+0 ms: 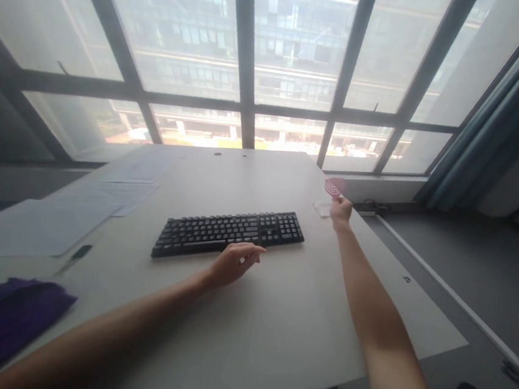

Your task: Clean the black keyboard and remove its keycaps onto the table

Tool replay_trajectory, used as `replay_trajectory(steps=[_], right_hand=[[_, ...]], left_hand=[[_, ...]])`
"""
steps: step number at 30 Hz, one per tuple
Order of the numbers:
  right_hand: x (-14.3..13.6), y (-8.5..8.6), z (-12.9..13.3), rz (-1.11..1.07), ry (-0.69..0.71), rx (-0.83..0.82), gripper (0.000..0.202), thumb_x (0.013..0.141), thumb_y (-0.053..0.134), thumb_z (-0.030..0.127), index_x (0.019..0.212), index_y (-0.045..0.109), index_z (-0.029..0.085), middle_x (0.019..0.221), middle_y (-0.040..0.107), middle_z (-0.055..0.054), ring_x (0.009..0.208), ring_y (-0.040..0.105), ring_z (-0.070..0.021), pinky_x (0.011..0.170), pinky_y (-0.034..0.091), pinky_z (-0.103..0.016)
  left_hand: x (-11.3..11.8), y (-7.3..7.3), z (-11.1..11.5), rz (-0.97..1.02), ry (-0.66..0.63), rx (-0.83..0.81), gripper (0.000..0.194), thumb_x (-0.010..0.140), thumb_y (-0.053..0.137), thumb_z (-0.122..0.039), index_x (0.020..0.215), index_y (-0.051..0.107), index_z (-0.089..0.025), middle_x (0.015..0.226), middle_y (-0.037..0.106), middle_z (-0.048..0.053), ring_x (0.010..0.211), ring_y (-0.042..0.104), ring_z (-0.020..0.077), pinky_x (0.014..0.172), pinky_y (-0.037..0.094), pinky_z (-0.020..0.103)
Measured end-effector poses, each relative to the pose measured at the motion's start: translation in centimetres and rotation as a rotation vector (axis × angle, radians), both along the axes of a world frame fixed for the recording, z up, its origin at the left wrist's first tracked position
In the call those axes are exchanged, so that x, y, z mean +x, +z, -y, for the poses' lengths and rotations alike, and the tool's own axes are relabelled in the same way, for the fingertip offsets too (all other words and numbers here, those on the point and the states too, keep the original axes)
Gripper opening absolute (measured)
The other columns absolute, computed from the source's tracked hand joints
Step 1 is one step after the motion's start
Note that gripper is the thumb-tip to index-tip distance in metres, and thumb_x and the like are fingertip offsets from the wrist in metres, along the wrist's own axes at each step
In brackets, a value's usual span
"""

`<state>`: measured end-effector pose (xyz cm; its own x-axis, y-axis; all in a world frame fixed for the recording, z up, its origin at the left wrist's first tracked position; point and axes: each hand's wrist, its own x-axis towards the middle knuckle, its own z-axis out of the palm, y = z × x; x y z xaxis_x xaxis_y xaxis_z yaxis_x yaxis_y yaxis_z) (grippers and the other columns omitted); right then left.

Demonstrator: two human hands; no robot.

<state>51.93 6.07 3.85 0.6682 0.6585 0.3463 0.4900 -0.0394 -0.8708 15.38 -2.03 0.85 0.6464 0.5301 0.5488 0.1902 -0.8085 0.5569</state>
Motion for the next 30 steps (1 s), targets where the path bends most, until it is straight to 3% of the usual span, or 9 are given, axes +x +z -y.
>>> replay_trajectory(steps=[4,8,15,20,30], right_hand=[[5.4,-2.3,2.0,0.038,-0.274,-0.165,0.028,0.086,0.052,0.032,0.087,0.068,0.009,0.087,0.071,-0.021,0.085,0.065,-0.0285,0.074,0.05,-0.035],[7.4,-4.7,3.0,0.093,-0.358,-0.294,0.024,0.081,0.057,0.026,0.095,0.071,0.013,0.1,0.072,-0.021,0.094,0.066,-0.0296,0.082,0.05,-0.037],[7.8,-5.9,2.5,0.171,-0.345,-0.358,0.025,0.08,0.054,0.022,0.091,0.075,0.014,0.096,0.073,-0.02,0.089,0.067,-0.0294,0.074,0.049,-0.034],[7.8,-6.1,2.1,0.222,-0.215,-0.354,0.023,0.082,0.055,0.029,0.084,0.073,0.015,0.084,0.074,-0.015,0.077,0.066,-0.0257,0.064,0.045,-0.03],[6.7,-5.9,2.1,0.287,-0.158,-0.432,0.03,0.082,0.061,0.042,0.091,0.072,0.015,0.085,0.073,-0.014,0.072,0.064,-0.0237,0.062,0.043,-0.029]], left_hand=[[0.1,-0.2,-0.1,-0.017,-0.009,-0.007,0.024,0.097,0.05,-0.02,0.106,0.073,-0.018,0.08,0.073,0.004,0.066,0.064,0.011,0.065,0.05,0.021],[0.1,-0.3,-0.1,-0.029,-0.012,-0.007,0.023,0.096,0.051,-0.019,0.104,0.073,-0.017,0.081,0.074,0.004,0.066,0.064,0.011,0.064,0.05,0.021],[-0.2,-0.2,-0.1,-0.028,-0.014,-0.02,0.025,0.095,0.051,-0.021,0.104,0.074,-0.017,0.08,0.074,0.005,0.065,0.065,0.0118,0.062,0.052,0.021],[-0.2,-0.2,-0.1,-0.035,-0.014,-0.006,0.024,0.094,0.052,-0.018,0.103,0.074,-0.017,0.083,0.075,0.005,0.065,0.064,0.0115,0.063,0.051,0.021],[-0.1,-0.2,-0.2,-0.071,-0.029,0.029,0.023,0.095,0.052,-0.019,0.102,0.074,-0.017,0.08,0.074,0.003,0.063,0.063,0.0109,0.066,0.05,0.022]])
